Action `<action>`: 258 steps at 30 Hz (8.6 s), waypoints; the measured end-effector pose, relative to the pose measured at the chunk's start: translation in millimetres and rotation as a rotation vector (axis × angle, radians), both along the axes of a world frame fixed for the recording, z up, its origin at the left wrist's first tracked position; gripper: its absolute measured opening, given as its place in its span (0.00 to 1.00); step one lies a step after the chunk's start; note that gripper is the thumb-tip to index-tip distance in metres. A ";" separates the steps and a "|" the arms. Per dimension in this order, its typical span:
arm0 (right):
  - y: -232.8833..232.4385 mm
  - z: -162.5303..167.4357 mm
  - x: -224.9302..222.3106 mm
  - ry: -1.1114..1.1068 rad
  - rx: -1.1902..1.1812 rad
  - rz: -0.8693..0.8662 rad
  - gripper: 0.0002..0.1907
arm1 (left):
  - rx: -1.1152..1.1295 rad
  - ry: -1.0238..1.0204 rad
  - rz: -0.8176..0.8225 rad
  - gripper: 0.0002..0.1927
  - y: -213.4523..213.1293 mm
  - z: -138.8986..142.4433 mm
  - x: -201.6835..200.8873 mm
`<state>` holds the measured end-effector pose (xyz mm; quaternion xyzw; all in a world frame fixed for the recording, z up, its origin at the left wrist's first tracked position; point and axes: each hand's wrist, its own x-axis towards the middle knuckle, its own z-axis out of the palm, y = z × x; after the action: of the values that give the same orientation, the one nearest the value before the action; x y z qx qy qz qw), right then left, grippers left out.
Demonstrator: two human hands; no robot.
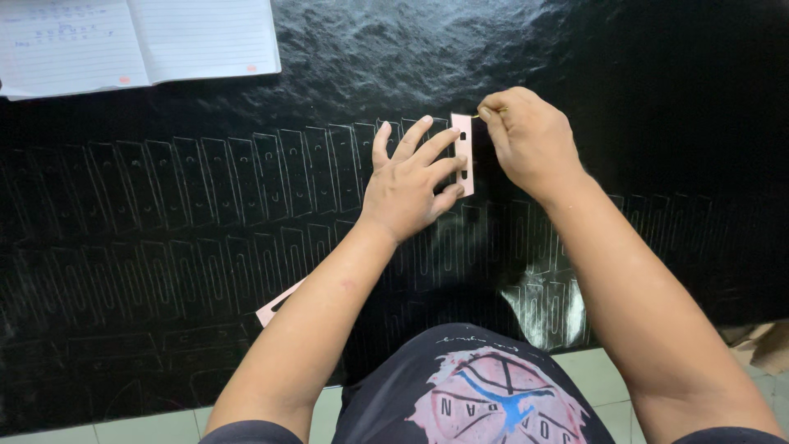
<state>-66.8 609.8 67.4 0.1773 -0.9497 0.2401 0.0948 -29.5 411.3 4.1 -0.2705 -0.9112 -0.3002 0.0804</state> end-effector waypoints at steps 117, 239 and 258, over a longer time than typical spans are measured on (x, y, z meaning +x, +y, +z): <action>5.4 1.0 71.2 -0.097 -0.067 -0.013 0.03 | -0.052 -0.096 -0.022 0.26 7.9 16.9 -7.2; 101.9 -4.3 63.2 -0.145 -0.062 0.201 0.30 | -0.027 -0.188 0.281 0.26 89.7 49.4 23.1; 103.0 -11.3 63.3 -0.129 -0.066 0.219 0.28 | -0.047 -0.079 0.175 0.15 96.2 38.7 34.2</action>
<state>-3.5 712.8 56.1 0.2610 -0.9204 0.2909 0.0127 4.7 507.4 42.7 -0.1795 -0.9407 -0.2808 0.0641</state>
